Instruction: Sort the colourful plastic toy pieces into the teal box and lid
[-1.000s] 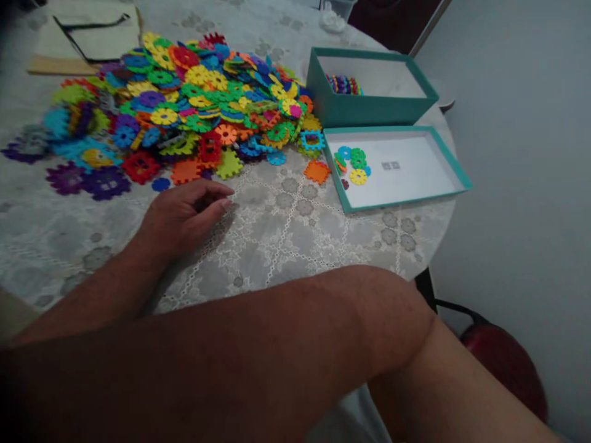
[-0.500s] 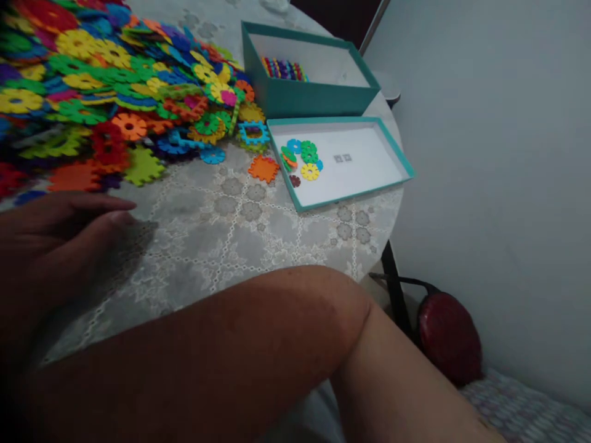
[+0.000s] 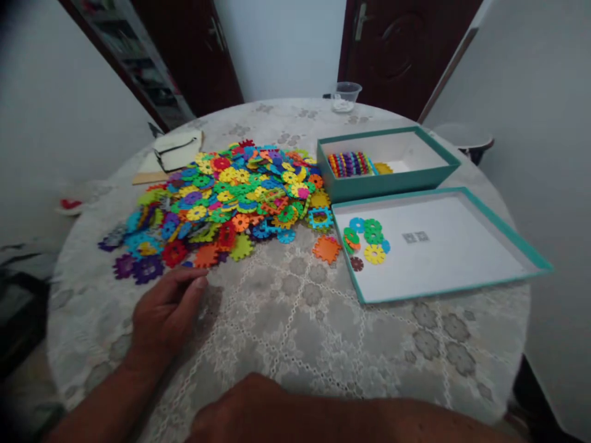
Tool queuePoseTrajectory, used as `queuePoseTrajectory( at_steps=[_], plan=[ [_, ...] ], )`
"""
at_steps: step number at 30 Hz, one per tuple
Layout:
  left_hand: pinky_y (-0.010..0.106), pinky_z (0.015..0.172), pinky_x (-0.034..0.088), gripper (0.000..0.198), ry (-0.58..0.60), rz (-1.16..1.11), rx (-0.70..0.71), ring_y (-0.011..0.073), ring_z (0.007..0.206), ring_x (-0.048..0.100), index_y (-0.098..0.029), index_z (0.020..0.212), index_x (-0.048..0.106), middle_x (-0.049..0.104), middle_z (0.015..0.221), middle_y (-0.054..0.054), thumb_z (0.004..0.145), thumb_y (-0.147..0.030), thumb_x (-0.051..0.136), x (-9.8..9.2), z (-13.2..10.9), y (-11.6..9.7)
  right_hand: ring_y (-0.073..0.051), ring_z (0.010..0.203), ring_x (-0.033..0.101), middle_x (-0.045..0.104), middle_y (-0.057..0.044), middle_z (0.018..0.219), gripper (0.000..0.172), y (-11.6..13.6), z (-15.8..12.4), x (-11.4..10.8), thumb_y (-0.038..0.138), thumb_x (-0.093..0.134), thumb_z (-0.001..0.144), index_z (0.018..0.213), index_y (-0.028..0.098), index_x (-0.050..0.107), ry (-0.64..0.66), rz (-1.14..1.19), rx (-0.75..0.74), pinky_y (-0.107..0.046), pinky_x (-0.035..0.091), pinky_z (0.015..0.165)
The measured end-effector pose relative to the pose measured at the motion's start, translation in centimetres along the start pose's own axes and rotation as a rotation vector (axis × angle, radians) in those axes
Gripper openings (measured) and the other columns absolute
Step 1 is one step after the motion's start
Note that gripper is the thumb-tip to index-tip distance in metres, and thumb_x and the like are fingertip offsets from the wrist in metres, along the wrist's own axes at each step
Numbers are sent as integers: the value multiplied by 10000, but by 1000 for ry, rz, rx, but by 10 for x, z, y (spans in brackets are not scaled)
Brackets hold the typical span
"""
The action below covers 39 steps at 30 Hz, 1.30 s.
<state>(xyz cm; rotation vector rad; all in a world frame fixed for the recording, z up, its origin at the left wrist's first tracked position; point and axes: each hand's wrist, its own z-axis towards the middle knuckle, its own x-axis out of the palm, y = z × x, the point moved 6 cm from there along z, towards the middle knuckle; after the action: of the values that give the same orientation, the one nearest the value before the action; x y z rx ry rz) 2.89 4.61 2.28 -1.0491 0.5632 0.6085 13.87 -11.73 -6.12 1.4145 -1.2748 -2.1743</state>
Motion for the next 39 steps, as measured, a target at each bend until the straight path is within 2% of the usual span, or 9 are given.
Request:
queuePoseTrajectory(
  at_steps=[6, 9, 12, 14, 20, 24, 28, 33, 39],
  plan=[
    [303, 735, 539, 131, -51, 5, 21, 165, 788, 665, -215, 1001, 685, 704, 885, 12, 968, -285, 579, -1, -3, -6, -92, 473, 344, 518, 58, 608, 331, -1, 22, -4, 375, 772, 826, 652, 208, 545, -41, -210, -58, -225, 184, 411],
    [322, 760, 555, 120, -99, 38, 82, 172, 808, 654, -216, 1026, 656, 686, 892, 25, 977, -270, 559, 1, -8, -14, -82, 503, 409, 538, 54, 634, 248, 4, 20, -12, 294, 723, 822, 656, 204, 562, -39, -58, -81, -203, 238, 432],
    [417, 960, 556, 186, -195, 107, 203, 226, 1055, 653, -236, 1152, 616, 686, 1083, 76, 974, -258, 567, -8, -9, -21, -82, 594, 509, 602, 38, 710, 80, 8, 15, -32, 132, 621, 753, 716, 198, 598, -99, 85, -76, -177, 338, 528],
    [477, 1091, 497, 287, -259, 185, 255, 253, 1221, 601, -243, 1263, 571, 649, 1235, 106, 977, -269, 569, -24, -3, -17, -92, 614, 529, 619, 27, 730, 129, 10, 13, -42, 90, 560, 675, 733, 196, 604, -143, 114, -55, -183, 364, 566],
    [506, 1253, 325, 460, -273, 435, 61, 287, 1440, 439, -207, 1446, 484, 494, 1506, 153, 1023, -388, 474, -92, 48, 58, -132, 670, 547, 613, 5, 734, 221, 12, 5, -65, 80, 475, 593, 738, 202, 589, -346, 28, -63, -222, 392, 629],
    [503, 1255, 313, 543, -149, 473, -12, 316, 1442, 438, -163, 1464, 487, 519, 1508, 172, 986, -418, 523, -108, 74, 116, -134, 680, 551, 601, 1, 752, 224, 6, 3, -80, 63, 456, 619, 750, 205, 570, -406, -3, 37, -225, 399, 647],
    [508, 1235, 333, 551, -90, 460, -61, 318, 1440, 449, -172, 1442, 530, 548, 1497, 161, 976, -466, 521, -109, 90, 154, -141, 678, 560, 597, -7, 740, 195, -3, 5, -87, 69, 440, 659, 743, 209, 546, -412, -53, 46, -227, 396, 631],
    [472, 1179, 402, 588, 15, 414, -67, 296, 1376, 534, -190, 1407, 581, 622, 1434, 138, 963, -568, 506, -102, 105, 175, -139, 648, 569, 594, -13, 716, 184, -15, 6, -91, 68, 409, 716, 725, 213, 521, -422, -85, 30, -220, 403, 611],
    [438, 1180, 397, 552, 46, 371, -39, 281, 1359, 555, -220, 1430, 563, 615, 1462, 109, 989, -545, 493, -85, 96, 161, -152, 668, 614, 619, -12, 734, 169, -19, 3, -115, 86, 440, 787, 751, 223, 532, -502, -196, 150, -232, 465, 626]
  ],
)
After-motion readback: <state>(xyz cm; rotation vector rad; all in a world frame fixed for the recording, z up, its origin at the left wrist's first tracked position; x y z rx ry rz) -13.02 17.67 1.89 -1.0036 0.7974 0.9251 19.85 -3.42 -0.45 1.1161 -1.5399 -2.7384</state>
